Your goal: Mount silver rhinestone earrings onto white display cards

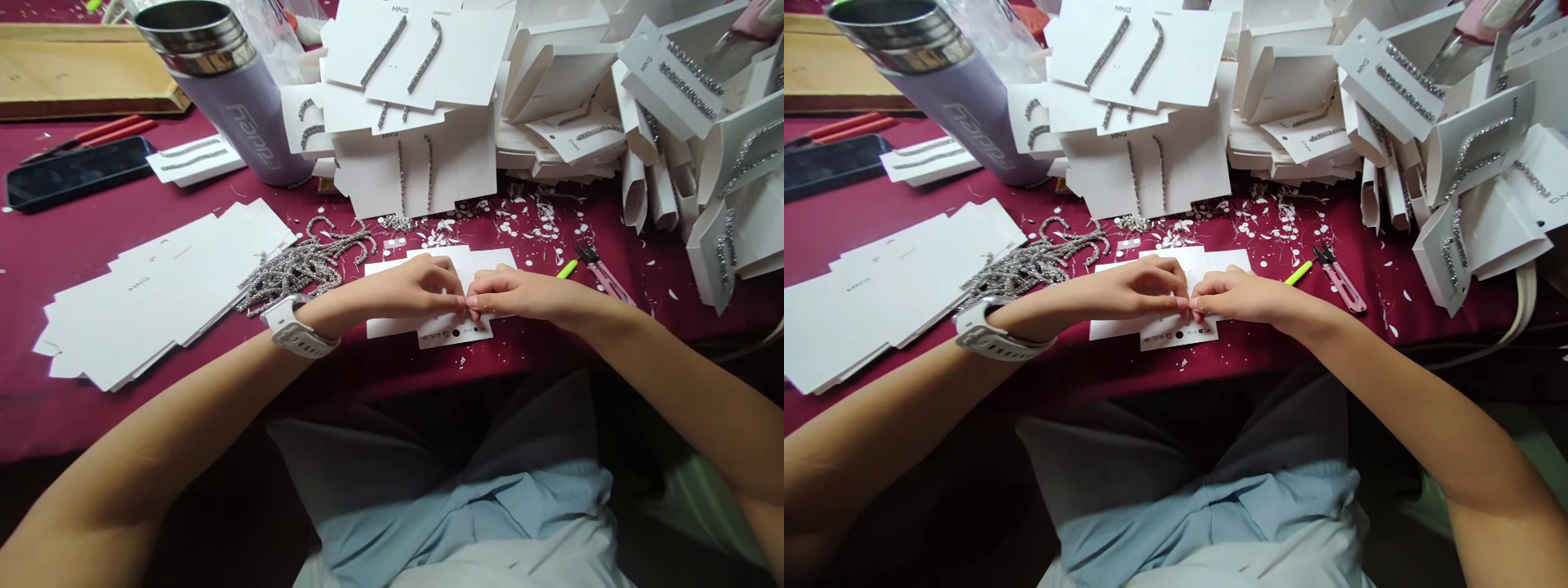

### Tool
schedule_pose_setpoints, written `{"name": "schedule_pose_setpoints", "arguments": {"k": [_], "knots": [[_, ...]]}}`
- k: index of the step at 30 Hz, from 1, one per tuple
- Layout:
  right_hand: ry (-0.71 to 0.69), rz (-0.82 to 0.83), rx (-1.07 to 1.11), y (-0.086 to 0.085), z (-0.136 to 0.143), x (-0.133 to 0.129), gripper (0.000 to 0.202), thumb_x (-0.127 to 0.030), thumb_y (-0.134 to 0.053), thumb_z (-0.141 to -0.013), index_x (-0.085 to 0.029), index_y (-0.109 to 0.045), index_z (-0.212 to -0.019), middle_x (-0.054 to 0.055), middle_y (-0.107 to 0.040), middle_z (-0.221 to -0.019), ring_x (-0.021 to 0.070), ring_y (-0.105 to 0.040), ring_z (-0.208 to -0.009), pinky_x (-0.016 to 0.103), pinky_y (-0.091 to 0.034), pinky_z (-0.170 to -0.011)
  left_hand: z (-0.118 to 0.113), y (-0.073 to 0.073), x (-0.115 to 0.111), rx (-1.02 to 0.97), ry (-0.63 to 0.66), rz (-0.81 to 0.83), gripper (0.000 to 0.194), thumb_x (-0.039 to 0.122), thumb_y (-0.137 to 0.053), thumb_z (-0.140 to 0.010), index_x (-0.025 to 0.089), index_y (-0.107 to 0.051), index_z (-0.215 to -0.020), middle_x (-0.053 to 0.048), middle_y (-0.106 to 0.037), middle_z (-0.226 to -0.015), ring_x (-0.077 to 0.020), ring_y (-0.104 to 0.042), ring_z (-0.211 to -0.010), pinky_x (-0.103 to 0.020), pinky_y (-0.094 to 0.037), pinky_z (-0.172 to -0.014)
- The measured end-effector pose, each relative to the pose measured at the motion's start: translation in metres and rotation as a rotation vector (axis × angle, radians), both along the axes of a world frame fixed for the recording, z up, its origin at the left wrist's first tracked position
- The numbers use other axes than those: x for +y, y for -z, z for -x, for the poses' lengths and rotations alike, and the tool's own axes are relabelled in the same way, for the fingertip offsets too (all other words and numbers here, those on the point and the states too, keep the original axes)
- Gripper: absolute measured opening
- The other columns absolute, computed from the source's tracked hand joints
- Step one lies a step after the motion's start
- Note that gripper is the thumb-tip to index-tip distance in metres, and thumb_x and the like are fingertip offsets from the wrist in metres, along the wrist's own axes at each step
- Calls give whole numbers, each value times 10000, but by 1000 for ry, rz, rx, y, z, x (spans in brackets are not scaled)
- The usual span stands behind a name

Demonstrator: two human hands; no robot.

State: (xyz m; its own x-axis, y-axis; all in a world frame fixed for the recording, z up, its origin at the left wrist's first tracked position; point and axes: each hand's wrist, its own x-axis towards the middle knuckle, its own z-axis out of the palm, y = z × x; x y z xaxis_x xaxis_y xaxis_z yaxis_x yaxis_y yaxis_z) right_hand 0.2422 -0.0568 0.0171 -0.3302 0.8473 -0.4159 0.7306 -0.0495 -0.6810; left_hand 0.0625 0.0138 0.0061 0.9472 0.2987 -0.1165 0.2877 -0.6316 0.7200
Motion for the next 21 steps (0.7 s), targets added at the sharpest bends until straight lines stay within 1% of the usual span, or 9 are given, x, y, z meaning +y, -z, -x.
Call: {"name": "schedule_pose_setpoints", "arguments": {"k": [6, 12, 16, 21], "knots": [[-7, -36, 18, 0, 0, -1, 254, -299, -454, -783, -239, -637, -619, 38, -642, -828, 269, -466, -1025, 428, -329, -920, 1, 3, 2, -12, 1, -8, 322, 397, -440, -858, 166, -664, -844, -35, -543, -932, -131, -505, -841, -275, -384, -808], [40, -2, 15, 0, 4, -2, 247, -280, -442, -797, -238, -606, -617, 26, -633, -823, 252, -443, -1050, 414, -310, -940, 0, 2, 1, -10, -3, 3, 327, 403, -447, -853, 159, -665, -832, -32, -541, -915, -132, -510, -836, -275, -384, -798], [17, 26, 27, -2, 3, -2, 248, -309, -435, -800, -224, -595, -630, 31, -610, -839, 249, -410, -1059, 401, -271, -958, -1, 1, 0, 5, -9, 34, 331, 400, -455, -848, 148, -667, -815, -31, -532, -907, -132, -508, -833, -265, -382, -782], [-25, 67, 41, -6, 1, -3, 237, -351, -435, -787, -210, -588, -673, 42, -590, -889, 253, -374, -1087, 375, -243, -963, -1, 2, 1, -3, 0, 54, 327, 394, -463, -840, 142, -669, -810, -34, -530, -902, -138, -501, -841, -266, -371, -797]]}}
